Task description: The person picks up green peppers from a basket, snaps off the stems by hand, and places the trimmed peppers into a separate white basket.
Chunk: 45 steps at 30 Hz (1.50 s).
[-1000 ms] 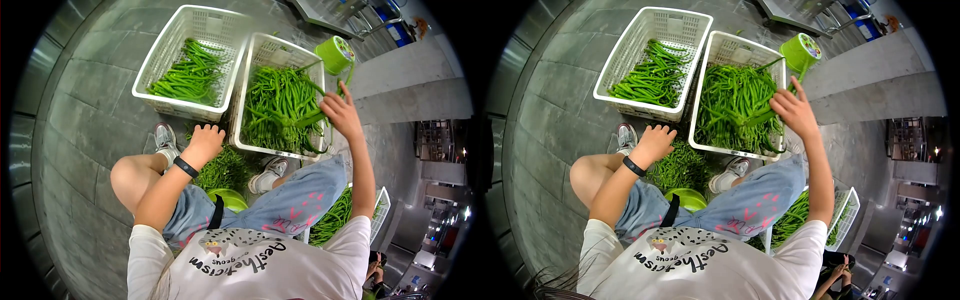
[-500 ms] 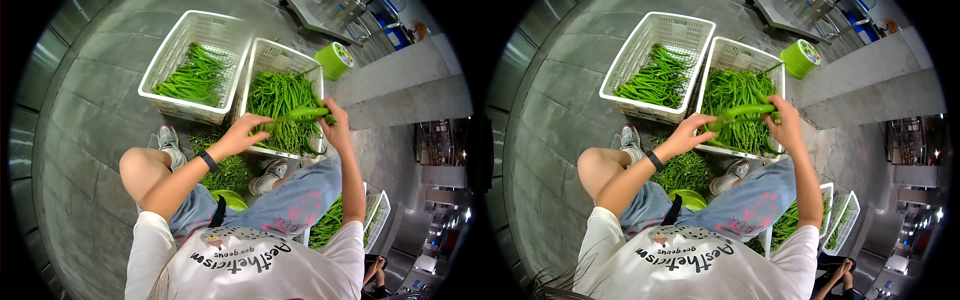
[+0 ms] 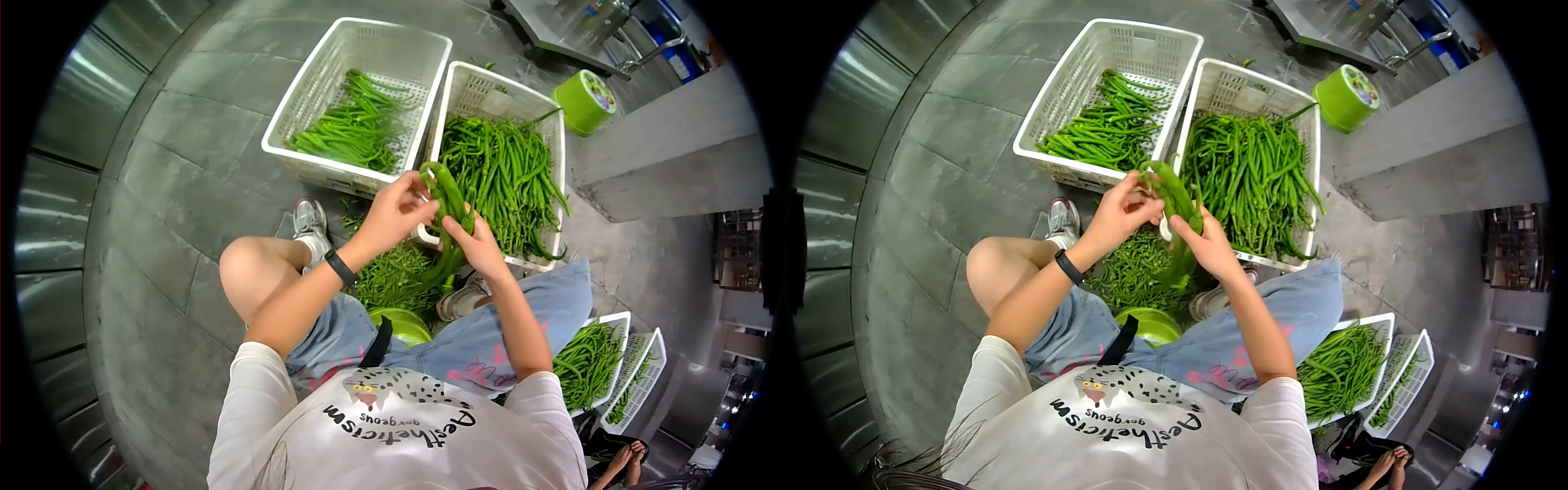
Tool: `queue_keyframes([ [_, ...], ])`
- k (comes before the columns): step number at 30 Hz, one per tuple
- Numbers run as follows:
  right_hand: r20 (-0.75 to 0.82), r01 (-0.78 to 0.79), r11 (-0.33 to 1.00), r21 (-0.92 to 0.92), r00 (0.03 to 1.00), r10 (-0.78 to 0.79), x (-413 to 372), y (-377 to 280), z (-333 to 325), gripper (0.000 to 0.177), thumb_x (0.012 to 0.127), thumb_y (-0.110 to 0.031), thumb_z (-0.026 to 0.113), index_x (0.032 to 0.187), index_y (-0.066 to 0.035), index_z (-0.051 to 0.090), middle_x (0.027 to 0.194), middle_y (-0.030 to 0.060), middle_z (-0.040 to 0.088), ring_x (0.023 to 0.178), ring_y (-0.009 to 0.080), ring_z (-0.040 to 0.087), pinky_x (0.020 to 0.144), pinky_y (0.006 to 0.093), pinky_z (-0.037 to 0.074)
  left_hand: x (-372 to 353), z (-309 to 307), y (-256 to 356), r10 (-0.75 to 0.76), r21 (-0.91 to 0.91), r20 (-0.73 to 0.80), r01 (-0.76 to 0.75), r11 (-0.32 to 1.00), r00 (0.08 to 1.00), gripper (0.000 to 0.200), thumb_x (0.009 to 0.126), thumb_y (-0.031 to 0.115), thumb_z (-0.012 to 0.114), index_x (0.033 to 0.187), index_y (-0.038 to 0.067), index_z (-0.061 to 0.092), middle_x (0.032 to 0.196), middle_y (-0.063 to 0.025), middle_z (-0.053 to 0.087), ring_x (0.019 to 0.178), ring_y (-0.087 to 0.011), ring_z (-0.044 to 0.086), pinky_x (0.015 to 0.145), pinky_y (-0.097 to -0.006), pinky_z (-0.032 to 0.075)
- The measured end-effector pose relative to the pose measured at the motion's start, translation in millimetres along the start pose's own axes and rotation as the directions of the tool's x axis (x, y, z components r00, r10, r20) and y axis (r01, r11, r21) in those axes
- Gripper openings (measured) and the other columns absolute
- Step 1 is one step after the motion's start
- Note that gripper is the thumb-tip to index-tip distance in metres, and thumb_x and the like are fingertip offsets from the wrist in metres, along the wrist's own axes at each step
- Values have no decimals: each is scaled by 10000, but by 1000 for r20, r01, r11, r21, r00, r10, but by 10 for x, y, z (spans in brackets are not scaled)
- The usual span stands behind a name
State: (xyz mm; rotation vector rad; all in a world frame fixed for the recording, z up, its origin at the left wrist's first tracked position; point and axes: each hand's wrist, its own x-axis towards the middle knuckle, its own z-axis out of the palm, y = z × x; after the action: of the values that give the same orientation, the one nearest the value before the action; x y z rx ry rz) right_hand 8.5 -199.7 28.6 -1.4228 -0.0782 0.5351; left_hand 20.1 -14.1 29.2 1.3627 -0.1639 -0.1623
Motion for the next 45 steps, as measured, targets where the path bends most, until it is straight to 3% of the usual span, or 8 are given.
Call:
queue_keyframes([
  [5,29,15,979,-205,1000,-9,-63,52,-183,233,849,-215,681,965,-40,580,706,-37,536,576,42,487,508,210,393,36,-148,42,-167,82,85,160,984,982,200,830,95,688,985,-7,615,840,-47,635,699,-89,590,614,-233,488],
  [25,158,-168,972,163,977,143,-85,150,-324,195,851,-155,661,977,-28,584,694,-6,549,530,64,485,491,206,374,177,-272,1,-520,-119,257,560,820,815,143,852,130,651,911,1,629,785,-48,630,653,-116,600,606,-232,481],
  [28,154,-179,975,135,975,158,-78,112,-369,192,850,-160,665,962,-24,588,691,-7,546,535,58,485,486,205,380,198,-349,20,-414,355,89,360,863,906,123,827,108,659,862,-7,632,734,-45,608,637,-130,592,584,-262,467],
  [30,137,-157,987,41,979,150,-71,96,-402,214,843,-194,683,958,-31,606,692,-20,547,538,48,482,483,204,390,193,-383,63,-103,853,94,-26,522,990,124,775,71,674,843,-18,621,735,-94,589,613,-192,574,584,-300,457],
  [33,53,-136,965,-223,987,152,-50,257,-397,244,834,-226,697,976,-44,621,694,-37,549,535,40,476,485,205,395,137,-425,56,-111,897,172,-108,429,979,129,749,50,678,829,-29,614,772,-128,570,614,-235,561,605,-316,462],
  [38,57,-135,957,-255,986,155,-63,320,-328,285,836,-231,695,1046,-53,619,730,-35,577,537,34,474,482,201,393,117,-424,30,-261,365,262,155,918,929,340,812,2,627,1112,43,472,982,-39,543,908,-114,540,756,-285,469],
  [41,59,-143,981,-128,987,152,-66,322,-313,289,846,-220,683,1067,-49,608,735,-33,578,536,35,470,473,201,385,104,-323,79,-199,162,271,159,974,942,333,834,26,632,1118,45,458,1023,-35,529,878,-102,530,743,-249,449],
  [45,71,-116,975,-187,989,132,-85,272,-272,260,881,-246,641,1031,-37,601,679,-38,537,499,42,455,450,200,368,97,-277,133,-28,637,185,-98,765,982,186,850,101,645,996,15,567,845,-32,584,694,-89,531,616,-238,424],
])
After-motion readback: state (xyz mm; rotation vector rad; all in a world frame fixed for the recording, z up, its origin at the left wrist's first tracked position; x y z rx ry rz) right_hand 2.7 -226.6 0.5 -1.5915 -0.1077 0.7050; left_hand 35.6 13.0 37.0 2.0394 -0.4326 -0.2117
